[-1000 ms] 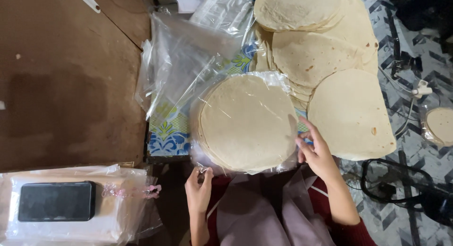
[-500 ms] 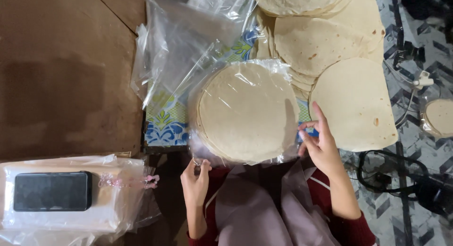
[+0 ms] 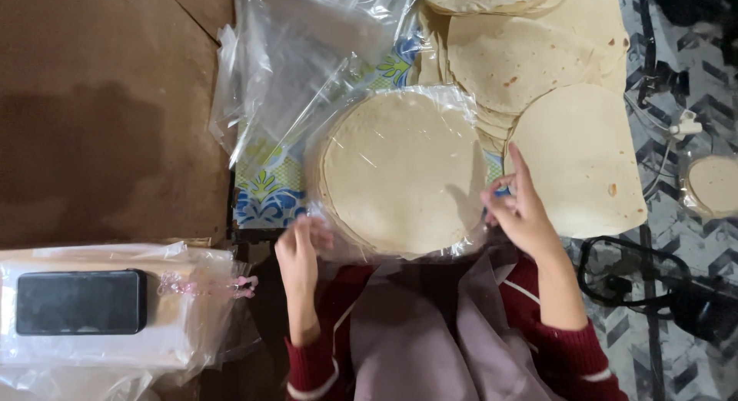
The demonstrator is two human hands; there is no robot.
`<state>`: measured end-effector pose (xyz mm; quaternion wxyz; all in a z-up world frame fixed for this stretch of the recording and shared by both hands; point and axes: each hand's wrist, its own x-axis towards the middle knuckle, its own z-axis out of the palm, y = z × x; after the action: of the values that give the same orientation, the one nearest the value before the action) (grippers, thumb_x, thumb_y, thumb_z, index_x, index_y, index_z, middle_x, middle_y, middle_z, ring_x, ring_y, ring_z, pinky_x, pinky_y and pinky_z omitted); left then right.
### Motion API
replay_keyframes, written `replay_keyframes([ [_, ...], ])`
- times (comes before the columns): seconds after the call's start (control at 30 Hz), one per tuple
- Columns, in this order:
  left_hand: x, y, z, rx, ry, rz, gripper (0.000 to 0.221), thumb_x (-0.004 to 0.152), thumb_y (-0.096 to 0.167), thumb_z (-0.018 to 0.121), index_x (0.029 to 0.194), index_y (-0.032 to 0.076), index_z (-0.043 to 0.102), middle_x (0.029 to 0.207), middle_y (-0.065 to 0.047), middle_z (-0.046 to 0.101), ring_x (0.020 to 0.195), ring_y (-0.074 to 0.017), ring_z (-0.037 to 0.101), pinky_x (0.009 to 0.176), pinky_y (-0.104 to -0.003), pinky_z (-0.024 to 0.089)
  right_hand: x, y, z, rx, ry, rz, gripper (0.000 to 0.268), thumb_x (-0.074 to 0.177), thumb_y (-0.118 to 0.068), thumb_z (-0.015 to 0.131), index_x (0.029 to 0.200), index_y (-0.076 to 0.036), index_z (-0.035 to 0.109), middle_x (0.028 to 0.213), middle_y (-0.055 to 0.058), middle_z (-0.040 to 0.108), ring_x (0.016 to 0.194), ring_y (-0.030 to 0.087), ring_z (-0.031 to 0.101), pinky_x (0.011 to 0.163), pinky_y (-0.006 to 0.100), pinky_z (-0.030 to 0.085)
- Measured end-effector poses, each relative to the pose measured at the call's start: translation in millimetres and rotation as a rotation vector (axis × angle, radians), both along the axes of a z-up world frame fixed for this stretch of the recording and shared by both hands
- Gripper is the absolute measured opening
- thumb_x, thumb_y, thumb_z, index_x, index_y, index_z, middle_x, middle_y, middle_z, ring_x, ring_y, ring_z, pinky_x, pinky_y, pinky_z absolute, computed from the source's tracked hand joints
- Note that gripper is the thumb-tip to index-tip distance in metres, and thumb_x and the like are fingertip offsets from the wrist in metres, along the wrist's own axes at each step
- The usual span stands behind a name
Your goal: The person packages stacks of flatbread into clear plastic bags by hand, placing one stack at a time into a bag and setting the bag back onto the table.
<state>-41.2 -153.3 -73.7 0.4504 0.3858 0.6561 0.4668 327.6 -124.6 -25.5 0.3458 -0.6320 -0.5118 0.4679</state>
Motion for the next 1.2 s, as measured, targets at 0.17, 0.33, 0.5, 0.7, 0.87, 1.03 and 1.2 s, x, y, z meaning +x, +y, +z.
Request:
replay_keyframes([
  [0.17, -1, 79, -12, 0.029, -0.01, 0.032, 0.04, 0.107, 0.036, 0.051, 0.095, 0.004, 0.074, 0.071, -0.008, 0.069, 0.06, -0.0126, 0.065, 0.056, -0.029, 0.048, 15, 58, -67, 0.252, 0.047, -0.111, 0.068, 0.103, -0.004, 0.065, 0.163, -0.012, 0.034, 0.099, 0.004, 0.059, 0.082, 0.011, 0.058, 0.072, 0.026, 0.05],
  [0.33, 5, 122, -23, 0.289, 0.423, 0.038, 0.024, 0.097, 0.026, 0.073, 0.093, 0.003, 0.07, 0.074, -0.007, 0.072, 0.066, -0.0152, 0.068, 0.064, -0.031, 0.053, -9, 96, -45, 0.377, 0.008, -0.223, 0.045, 0.098, 0.001, 0.065, 0.142, -0.008, 0.063, 0.088, 0.0, 0.061, 0.076, 0.007, 0.055, 0.067, 0.023, 0.047],
  [0.5, 7, 128, -46, 0.321, 0.436, 0.08, 0.025, 0.097, 0.026, 0.069, 0.094, 0.002, 0.065, 0.078, -0.012, 0.072, 0.071, -0.0247, 0.071, 0.069, -0.038, 0.055, -26, 107, -44, 0.466, -0.096, -0.303, 0.031, 0.092, 0.004, 0.068, 0.12, -0.007, 0.075, 0.091, 0.002, 0.069, 0.073, 0.007, 0.059, 0.065, 0.022, 0.048],
  [0.7, 10, 131, -47, 0.242, 0.605, 0.07, 0.025, 0.105, 0.025, 0.055, 0.104, 0.0, 0.057, 0.094, -0.023, 0.071, 0.091, -0.0455, 0.066, 0.076, -0.053, 0.048, -31, 111, -42, 0.525, -0.107, -0.247, 0.041, 0.091, 0.012, 0.062, 0.126, -0.007, 0.074, 0.107, 0.006, 0.069, 0.073, 0.009, 0.056, 0.065, 0.023, 0.044],
  [0.87, 16, 131, -31, 0.228, 0.584, 0.11, 0.024, 0.107, 0.025, 0.047, 0.107, 0.001, 0.054, 0.092, -0.023, 0.071, 0.088, -0.0447, 0.067, 0.075, -0.054, 0.047, -31, 112, -31, 0.542, -0.122, -0.187, 0.047, 0.093, 0.011, 0.056, 0.134, -0.007, 0.068, 0.115, 0.008, 0.07, 0.074, 0.01, 0.055, 0.067, 0.023, 0.044],
  [1.03, 19, 135, -19, 0.192, 0.658, 0.102, 0.026, 0.112, 0.028, 0.051, 0.102, 0.005, 0.058, 0.089, -0.02, 0.071, 0.085, -0.0433, 0.066, 0.071, -0.054, 0.046, -28, 114, -39, 0.494, -0.167, -0.143, 0.039, 0.1, 0.004, 0.057, 0.137, -0.006, 0.066, 0.117, 0.01, 0.071, 0.077, 0.014, 0.057, 0.071, 0.025, 0.046],
  [1.2, 20, 137, -5, 0.312, 0.618, 0.033, 0.021, 0.1, 0.027, 0.067, 0.102, 0.008, 0.059, 0.074, -0.01, 0.068, 0.069, -0.0282, 0.067, 0.063, -0.042, 0.049, -33, 106, -20, 0.584, -0.217, -0.135, 0.042, 0.097, 0.006, 0.054, 0.136, -0.004, 0.065, 0.124, 0.014, 0.069, 0.085, 0.019, 0.064, 0.076, 0.026, 0.049],
])
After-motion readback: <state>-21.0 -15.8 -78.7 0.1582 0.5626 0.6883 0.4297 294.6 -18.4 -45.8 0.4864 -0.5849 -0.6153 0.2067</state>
